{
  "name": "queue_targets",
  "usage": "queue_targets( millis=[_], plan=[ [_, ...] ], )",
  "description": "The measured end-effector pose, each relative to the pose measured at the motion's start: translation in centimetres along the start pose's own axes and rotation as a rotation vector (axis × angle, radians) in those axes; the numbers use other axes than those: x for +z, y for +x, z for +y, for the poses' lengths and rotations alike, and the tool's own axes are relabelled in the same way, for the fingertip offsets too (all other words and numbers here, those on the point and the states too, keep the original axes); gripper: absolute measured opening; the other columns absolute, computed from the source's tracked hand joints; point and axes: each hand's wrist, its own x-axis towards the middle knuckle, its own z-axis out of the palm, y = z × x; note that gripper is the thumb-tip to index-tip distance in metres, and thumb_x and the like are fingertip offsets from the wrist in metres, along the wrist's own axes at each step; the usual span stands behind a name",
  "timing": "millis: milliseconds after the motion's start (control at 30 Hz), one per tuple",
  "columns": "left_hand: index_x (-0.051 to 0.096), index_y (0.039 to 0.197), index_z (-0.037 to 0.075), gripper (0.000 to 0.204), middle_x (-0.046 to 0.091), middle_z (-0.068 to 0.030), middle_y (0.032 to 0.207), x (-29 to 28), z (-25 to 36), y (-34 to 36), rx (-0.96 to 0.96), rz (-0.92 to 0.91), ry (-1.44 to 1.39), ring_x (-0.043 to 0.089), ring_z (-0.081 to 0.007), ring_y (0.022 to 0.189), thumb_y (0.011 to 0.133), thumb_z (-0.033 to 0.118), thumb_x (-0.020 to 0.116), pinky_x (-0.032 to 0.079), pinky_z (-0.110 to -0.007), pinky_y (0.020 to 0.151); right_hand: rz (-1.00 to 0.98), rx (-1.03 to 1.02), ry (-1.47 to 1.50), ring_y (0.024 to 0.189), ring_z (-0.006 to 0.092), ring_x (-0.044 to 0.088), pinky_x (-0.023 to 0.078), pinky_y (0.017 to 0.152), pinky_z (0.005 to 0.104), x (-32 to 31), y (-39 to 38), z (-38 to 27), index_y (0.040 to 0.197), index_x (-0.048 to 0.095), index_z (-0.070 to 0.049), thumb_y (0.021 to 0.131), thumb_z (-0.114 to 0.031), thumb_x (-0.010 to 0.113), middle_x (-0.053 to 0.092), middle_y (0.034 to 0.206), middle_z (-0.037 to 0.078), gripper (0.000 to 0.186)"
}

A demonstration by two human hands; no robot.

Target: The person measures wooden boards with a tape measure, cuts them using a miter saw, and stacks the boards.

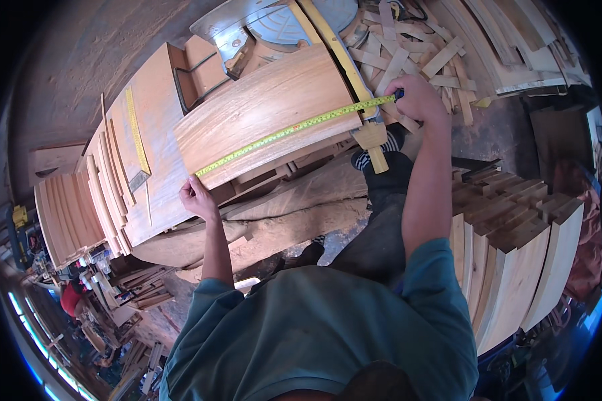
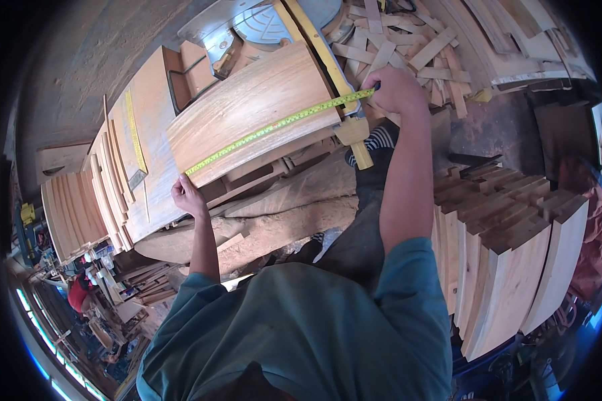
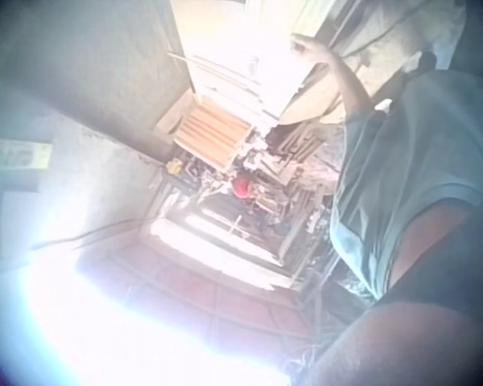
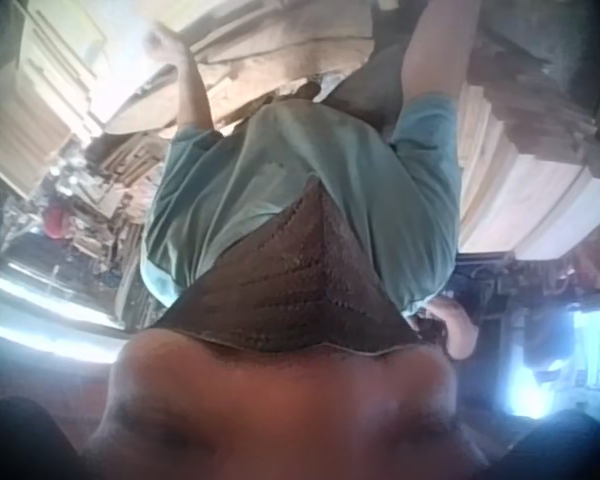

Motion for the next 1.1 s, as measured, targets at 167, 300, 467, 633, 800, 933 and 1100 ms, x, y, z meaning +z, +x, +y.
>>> queue_targets(
  millis=[167,300,467,633,800,933,1100],
  plan=[
    [0.066,0.092,-0.003,0.034,0.062,-0.0086,0.087,-0.1,1.1,-0.5,0.09,0.007,0.126,0.053,-0.0159,0.079,0.102,0.029,0.071,0.047,-0.034,0.073,0.035,0.0,-0.008,0.1,0.0311,0.073,0.057,0.089,0.0415,0.2,-0.3,-0.2,0.1,0.081,-0.02,0.076,-0.004,0.067,0.077,0.104,0.01,0.032],
    [0.067,0.093,-0.002,0.033,0.063,-0.0101,0.091,0.1,2.1,-0.6,0.119,0.025,0.201,0.055,-0.0197,0.081,0.103,0.029,0.069,0.048,-0.036,0.077,0.04,0.02,0.031,0.1,0.0312,0.073,0.057,0.09,0.0409,-0.1,-0.6,-0.5,0.099,0.082,-0.018,0.076,-0.002,0.065,0.077,0.105,0.012,0.033],
    [0.06,0.128,-0.001,0.043,0.053,-0.0199,0.132,-0.5,5.5,-1.5,0.382,0.159,0.255,0.049,-0.0339,0.126,0.103,0.033,0.063,0.043,-0.047,0.104,-0.025,0.123,0.114,0.099,0.0313,0.073,0.057,0.089,0.0407,-1.0,-0.8,-1.7,0.1,0.082,-0.017,0.072,-0.006,0.065,0.077,0.103,0.013,0.034],
    [0.059,0.14,0.01,0.073,0.045,-0.0178,0.152,0.8,10.7,-5.6,0.967,-0.514,0.36,0.042,-0.0379,0.143,0.082,0.048,0.082,0.029,-0.057,0.12,0.016,0.056,0.161,0.088,0.0267,0.072,0.056,0.08,0.0376,-1.4,-1.0,-3.8,0.104,0.081,-0.013,0.067,-0.008,0.066,0.076,0.092,0.012,0.04],
    [0.044,0.156,0.015,0.089,0.047,-0.0199,0.155,4.8,13.7,-3.9,0.971,-0.806,0.702,0.044,-0.0412,0.144,0.074,0.018,0.079,0.035,-0.059,0.118,0.104,0.047,0.389,0.075,0.0212,0.067,0.053,0.07,0.0333,-1.8,-0.7,-4.2,0.106,0.079,-0.003,0.061,-0.002,0.064,0.071,0.085,0.013,0.047],
    [0.04,0.157,0.015,0.094,0.046,-0.0213,0.156,4.8,15.8,-1.5,0.923,-0.891,0.73,0.047,-0.0427,0.143,0.07,0.009,0.074,0.044,-0.06,0.113,0.245,-0.115,0.539,0.075,0.0172,0.065,0.051,0.07,0.0304,-2.3,-0.6,-3.3,0.108,0.079,-0.006,0.064,-0.002,0.067,0.07,0.082,0.007,0.046],
    [0.051,0.153,0.02,0.09,0.062,-0.0167,0.144,4.6,21.8,5.9,0.782,-1.1,0.692,0.069,-0.037,0.116,0.065,0.014,0.071,0.057,-0.045,0.102,0.433,-0.263,0.835,0.077,0.0139,0.064,0.051,0.072,0.0272,-2.9,-0.6,-3.2,0.109,0.08,-0.007,0.067,-0.004,0.07,0.07,0.083,0.006,0.044]
  ],
)
